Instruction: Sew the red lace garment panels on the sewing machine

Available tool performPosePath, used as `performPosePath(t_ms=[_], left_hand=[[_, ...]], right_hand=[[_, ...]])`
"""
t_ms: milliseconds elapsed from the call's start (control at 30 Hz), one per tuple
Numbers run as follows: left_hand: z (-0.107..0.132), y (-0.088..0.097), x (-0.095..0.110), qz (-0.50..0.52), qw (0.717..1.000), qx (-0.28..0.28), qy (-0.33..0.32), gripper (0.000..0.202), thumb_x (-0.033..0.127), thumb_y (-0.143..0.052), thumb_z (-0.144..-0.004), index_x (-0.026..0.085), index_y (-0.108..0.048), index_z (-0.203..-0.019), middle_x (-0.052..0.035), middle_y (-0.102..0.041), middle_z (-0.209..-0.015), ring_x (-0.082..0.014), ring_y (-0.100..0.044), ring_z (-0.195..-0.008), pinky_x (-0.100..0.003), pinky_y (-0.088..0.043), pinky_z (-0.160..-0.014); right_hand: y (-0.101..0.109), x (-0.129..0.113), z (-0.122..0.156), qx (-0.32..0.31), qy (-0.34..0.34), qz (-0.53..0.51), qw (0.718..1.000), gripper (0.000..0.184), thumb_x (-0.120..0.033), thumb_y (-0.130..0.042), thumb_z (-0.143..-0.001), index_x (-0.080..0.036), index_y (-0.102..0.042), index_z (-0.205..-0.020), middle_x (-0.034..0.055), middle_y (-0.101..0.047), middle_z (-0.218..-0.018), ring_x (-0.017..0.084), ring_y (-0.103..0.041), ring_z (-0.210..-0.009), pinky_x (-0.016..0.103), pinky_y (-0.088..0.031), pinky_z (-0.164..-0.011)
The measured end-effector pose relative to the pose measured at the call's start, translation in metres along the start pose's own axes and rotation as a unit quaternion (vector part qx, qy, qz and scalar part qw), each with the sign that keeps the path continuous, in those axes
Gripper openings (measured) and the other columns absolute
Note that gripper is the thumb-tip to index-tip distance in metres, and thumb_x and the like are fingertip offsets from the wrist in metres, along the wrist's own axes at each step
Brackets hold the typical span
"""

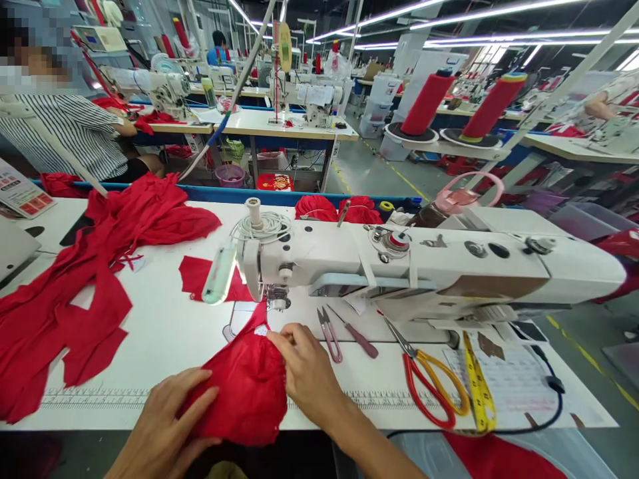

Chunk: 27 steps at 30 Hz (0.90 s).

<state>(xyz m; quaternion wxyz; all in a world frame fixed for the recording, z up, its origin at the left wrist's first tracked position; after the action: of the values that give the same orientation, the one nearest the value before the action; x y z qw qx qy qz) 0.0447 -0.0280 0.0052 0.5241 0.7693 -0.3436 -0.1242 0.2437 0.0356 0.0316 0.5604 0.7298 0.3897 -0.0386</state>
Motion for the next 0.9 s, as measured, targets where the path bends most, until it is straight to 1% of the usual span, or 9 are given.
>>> performPosePath(t_ms=[133,233,300,367,433,533,600,733,900], left_hand=[[0.002,0.001,-0.043,0.200,0.961,-0.079,0.173,0.023,0.034,-0.054,-0.096,0.026,-0.067,-0.114,-0.0112,-0.057,-0.133,-0.0233,-0.064,-0.106,-0.030,-0.056,-0.085],[-0.010,-0.004,-0.064,0.378,0.862,-0.217,0.259,0.027,0.046,-0.055,-0.093,0.023,-0.069,-0.096,-0.0037,-0.070,-0.097,-0.0210,-0.068,-0.087,-0.026,-0.056,-0.074],[-0.024,0.007,-0.088,0.413,0.818,-0.247,0.316,0.041,0.056,-0.049,-0.094,0.021,-0.067,-0.100,-0.0014,-0.070,-0.089,-0.0188,-0.067,-0.078,-0.023,-0.053,-0.064],[-0.047,0.023,-0.111,0.372,0.834,-0.255,0.316,0.052,0.059,-0.033,-0.099,0.019,-0.067,-0.100,0.0014,-0.067,-0.083,-0.0151,-0.064,-0.072,-0.020,-0.050,-0.061],[-0.075,0.033,-0.116,0.250,0.896,-0.299,0.212,0.046,0.057,-0.041,-0.099,0.020,-0.068,-0.103,0.0052,-0.062,-0.072,-0.0114,-0.056,-0.060,-0.016,-0.042,-0.052],[-0.120,0.054,-0.098,0.026,0.988,-0.143,0.045,0.031,0.040,-0.046,-0.102,0.017,-0.065,-0.109,-0.0013,-0.066,-0.084,-0.0163,-0.059,-0.069,-0.023,-0.044,-0.061],[-0.130,0.036,-0.070,0.009,0.994,-0.112,-0.005,0.026,0.025,-0.041,-0.103,0.016,-0.066,-0.100,-0.0072,-0.066,-0.094,-0.0214,-0.059,-0.083,-0.031,-0.046,-0.072],[-0.126,-0.005,-0.010,0.020,0.990,-0.060,-0.130,0.033,0.001,-0.035,-0.096,0.015,-0.065,-0.099,-0.0065,-0.065,-0.090,-0.0195,-0.056,-0.080,-0.031,-0.045,-0.071],[-0.110,-0.021,-0.003,-0.059,0.992,-0.021,-0.111,0.025,0.006,-0.039,-0.099,0.010,-0.061,-0.110,-0.0086,-0.063,-0.088,-0.0206,-0.053,-0.072,-0.033,-0.045,-0.062]], right_hand=[[-0.010,-0.007,-0.004,-0.060,0.064,0.088,0.992,0.060,0.009,-0.041,-0.076,-0.020,-0.059,-0.126,0.0086,-0.060,-0.102,0.022,-0.054,-0.089,0.033,-0.048,-0.074],[-0.009,-0.009,-0.010,-0.036,0.091,0.113,0.989,0.045,0.006,-0.043,-0.083,-0.017,-0.063,-0.115,0.0087,-0.062,-0.099,0.021,-0.054,-0.088,0.033,-0.045,-0.073],[-0.006,-0.014,-0.014,-0.002,0.117,0.097,0.988,0.037,0.005,-0.042,-0.087,-0.017,-0.065,-0.106,0.0098,-0.064,-0.104,0.022,-0.055,-0.094,0.034,-0.045,-0.076],[-0.006,-0.019,-0.019,0.008,0.134,0.051,0.990,0.032,0.002,-0.041,-0.091,-0.017,-0.064,-0.103,0.0097,-0.066,-0.107,0.021,-0.056,-0.099,0.034,-0.046,-0.080],[-0.007,-0.022,-0.025,-0.003,0.132,0.000,0.991,0.028,-0.001,-0.041,-0.095,-0.017,-0.062,-0.104,0.0085,-0.068,-0.104,0.020,-0.057,-0.097,0.033,-0.047,-0.081],[-0.010,-0.022,-0.032,-0.014,0.115,-0.025,0.993,0.023,-0.006,-0.042,-0.098,-0.017,-0.061,-0.104,0.0070,-0.069,-0.098,0.019,-0.058,-0.092,0.033,-0.046,-0.079],[-0.012,-0.021,-0.033,-0.019,0.110,-0.011,0.994,0.023,-0.005,-0.042,-0.097,-0.017,-0.062,-0.103,0.0067,-0.069,-0.096,0.019,-0.057,-0.091,0.033,-0.045,-0.078],[-0.018,-0.022,-0.030,-0.028,0.136,0.035,0.990,0.027,-0.002,-0.042,-0.095,-0.015,-0.063,-0.105,0.0069,-0.069,-0.096,0.020,-0.057,-0.093,0.033,-0.043,-0.079],[-0.017,-0.023,-0.025,-0.022,0.162,0.072,0.984,0.029,-0.002,-0.039,-0.098,-0.015,-0.064,-0.105,0.0062,-0.070,-0.102,0.018,-0.059,-0.095,0.033,-0.041,-0.081]])
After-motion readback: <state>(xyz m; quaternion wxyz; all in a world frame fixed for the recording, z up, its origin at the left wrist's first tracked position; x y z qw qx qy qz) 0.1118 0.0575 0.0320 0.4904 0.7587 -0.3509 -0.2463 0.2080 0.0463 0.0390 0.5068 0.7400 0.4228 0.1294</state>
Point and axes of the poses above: each hand's wrist, its own z-axis away from the middle knuckle, its own y-axis out of the back of the hand, x = y × z, the point moved 9 cm from there along -z, towards the middle knuckle
